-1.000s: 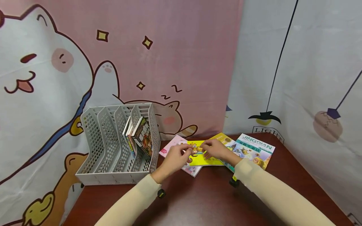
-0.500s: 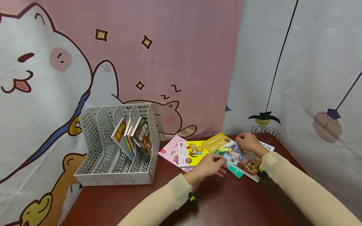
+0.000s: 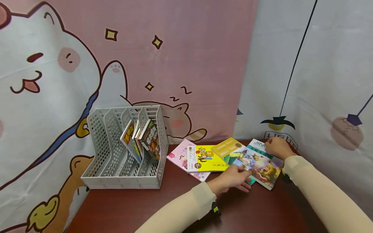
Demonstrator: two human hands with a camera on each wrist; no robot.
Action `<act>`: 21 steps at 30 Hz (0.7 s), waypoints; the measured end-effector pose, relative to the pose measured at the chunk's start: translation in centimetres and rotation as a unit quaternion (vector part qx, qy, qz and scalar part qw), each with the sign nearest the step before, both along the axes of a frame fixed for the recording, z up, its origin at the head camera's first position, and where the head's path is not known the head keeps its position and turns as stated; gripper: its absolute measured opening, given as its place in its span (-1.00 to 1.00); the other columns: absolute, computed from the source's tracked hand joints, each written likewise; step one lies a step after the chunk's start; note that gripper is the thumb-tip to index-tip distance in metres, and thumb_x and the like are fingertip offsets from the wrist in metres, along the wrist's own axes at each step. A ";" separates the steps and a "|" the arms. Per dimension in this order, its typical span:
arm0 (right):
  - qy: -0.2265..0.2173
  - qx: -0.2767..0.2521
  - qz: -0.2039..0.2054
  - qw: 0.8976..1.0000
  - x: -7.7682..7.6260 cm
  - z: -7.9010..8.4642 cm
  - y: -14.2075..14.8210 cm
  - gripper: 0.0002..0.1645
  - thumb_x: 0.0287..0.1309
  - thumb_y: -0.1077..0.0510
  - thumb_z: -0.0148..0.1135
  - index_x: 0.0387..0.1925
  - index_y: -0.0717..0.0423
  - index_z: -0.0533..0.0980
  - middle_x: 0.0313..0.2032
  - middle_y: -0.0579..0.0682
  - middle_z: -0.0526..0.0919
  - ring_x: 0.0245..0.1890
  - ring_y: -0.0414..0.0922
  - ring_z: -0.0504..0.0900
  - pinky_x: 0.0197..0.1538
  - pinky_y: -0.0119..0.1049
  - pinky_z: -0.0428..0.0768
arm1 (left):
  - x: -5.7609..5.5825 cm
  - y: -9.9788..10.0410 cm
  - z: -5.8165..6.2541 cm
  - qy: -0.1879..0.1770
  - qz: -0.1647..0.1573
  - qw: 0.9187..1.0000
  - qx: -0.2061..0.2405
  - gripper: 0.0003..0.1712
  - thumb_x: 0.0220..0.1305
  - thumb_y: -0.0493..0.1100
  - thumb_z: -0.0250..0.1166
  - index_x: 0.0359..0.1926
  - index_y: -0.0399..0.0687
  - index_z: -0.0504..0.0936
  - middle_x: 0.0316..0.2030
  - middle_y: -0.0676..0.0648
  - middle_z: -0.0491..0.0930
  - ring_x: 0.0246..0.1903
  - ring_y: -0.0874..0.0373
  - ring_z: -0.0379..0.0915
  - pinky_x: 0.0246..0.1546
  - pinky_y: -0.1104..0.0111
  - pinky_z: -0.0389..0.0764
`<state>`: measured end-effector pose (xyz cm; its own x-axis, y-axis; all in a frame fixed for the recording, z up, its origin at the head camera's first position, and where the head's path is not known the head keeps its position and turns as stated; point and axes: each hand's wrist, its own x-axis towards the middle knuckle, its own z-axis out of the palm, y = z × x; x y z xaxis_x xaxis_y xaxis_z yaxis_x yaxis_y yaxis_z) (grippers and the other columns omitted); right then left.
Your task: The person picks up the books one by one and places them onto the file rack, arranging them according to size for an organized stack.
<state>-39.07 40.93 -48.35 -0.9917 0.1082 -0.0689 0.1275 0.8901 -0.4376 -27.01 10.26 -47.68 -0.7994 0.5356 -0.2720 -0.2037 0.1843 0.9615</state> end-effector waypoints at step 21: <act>-0.066 0.004 -0.010 0.998 0.2 -0.3 0.5 -0.20 0.65 -0.06 -0.03 0.46 0.61 0.32 0.37 0.67 0.42 0.28 0.52 0.53 0.34 0.47 0.56 | 0.6 1.2 -0.6 -0.056 0.067 0.996 0.019 -0.55 0.57 0.13 0.40 0.02 -0.22 0.65 -0.14 -0.37 0.83 -0.10 -0.30 0.87 -0.12 -0.05 0.87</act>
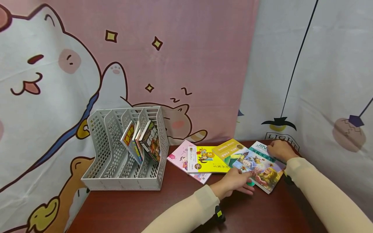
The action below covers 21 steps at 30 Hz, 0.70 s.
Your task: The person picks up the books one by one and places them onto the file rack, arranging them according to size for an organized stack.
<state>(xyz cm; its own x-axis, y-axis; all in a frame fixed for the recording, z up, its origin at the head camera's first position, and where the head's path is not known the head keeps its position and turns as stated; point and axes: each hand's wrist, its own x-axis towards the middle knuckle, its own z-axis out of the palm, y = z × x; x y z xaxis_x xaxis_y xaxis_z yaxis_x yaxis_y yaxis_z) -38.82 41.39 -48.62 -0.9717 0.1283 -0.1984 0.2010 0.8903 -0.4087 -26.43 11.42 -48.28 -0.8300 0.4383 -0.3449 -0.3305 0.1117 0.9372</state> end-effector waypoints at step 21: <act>-0.057 -0.014 0.003 0.998 0.0 0.2 1.2 0.06 0.72 -0.32 -0.20 0.51 0.69 0.15 0.38 0.70 0.32 0.19 0.42 0.55 0.32 0.36 0.61 | -0.2 -1.7 -0.4 0.025 0.079 0.996 -0.038 -0.77 0.58 -0.09 0.35 -0.03 -0.18 0.60 -0.08 -0.20 0.71 -0.16 -0.22 0.86 -0.08 0.02 0.88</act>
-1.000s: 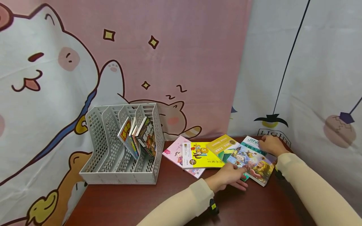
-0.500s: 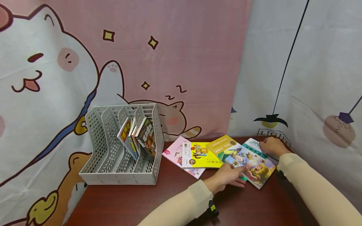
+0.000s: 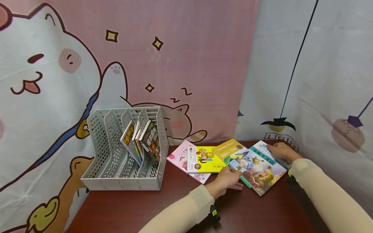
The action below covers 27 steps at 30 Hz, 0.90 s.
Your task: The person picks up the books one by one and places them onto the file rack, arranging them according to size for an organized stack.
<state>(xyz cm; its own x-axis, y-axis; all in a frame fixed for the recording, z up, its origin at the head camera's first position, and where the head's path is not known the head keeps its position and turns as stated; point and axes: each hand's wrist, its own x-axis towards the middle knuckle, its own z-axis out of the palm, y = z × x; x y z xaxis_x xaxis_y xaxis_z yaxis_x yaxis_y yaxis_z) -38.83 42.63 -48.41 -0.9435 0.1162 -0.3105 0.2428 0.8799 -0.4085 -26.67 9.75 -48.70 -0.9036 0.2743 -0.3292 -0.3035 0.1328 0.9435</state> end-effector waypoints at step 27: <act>-0.010 -0.366 -0.018 0.930 1.9 4.8 -10.1 0.01 0.78 -0.34 -0.23 0.72 0.40 -0.08 0.10 0.14 0.69 -0.13 -0.10 0.82 0.01 -0.16 0.85 | -6.3 -8.5 1.7 0.123 0.144 0.981 0.038 -0.59 0.66 0.14 0.21 -0.13 -0.12 0.66 -0.52 0.08 0.53 -0.70 0.31 0.47 -0.58 0.45 0.56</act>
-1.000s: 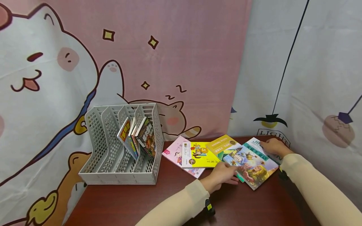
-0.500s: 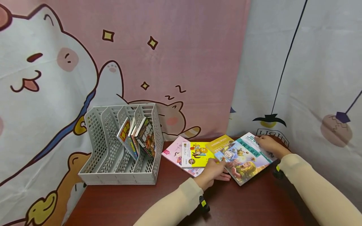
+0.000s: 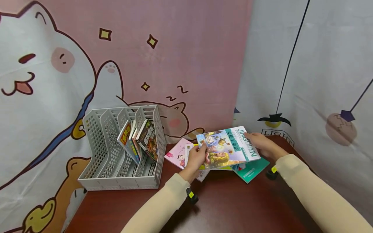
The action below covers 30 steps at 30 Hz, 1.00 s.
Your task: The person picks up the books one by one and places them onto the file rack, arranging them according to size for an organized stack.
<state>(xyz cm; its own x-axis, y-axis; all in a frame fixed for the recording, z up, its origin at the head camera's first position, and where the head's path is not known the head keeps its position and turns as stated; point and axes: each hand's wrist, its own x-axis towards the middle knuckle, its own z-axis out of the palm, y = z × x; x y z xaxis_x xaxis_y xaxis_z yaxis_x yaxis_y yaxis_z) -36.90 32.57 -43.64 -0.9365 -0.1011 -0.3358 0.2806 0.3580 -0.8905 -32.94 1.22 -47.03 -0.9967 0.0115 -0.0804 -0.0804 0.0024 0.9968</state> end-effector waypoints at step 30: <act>0.114 -0.117 -0.016 0.986 3.2 -1.8 -11.6 -0.25 0.74 -0.23 0.01 0.59 0.14 0.13 -0.06 0.05 0.82 -0.28 -0.11 0.90 -0.20 -0.16 0.88 | 1.2 -8.9 1.3 0.021 0.022 0.997 -0.065 -0.37 0.76 0.10 0.07 0.53 -0.26 0.30 0.34 -0.37 0.47 0.22 -0.13 0.50 0.28 0.00 0.56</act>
<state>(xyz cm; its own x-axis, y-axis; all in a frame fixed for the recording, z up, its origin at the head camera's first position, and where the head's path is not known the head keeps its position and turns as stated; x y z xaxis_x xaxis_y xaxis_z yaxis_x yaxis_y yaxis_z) -33.68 20.98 -45.45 -0.9890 -0.1195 -0.0877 0.0720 0.1299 -0.9889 -31.73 -7.65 -45.77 -0.9985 -0.0409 -0.0371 -0.0421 0.1292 0.9907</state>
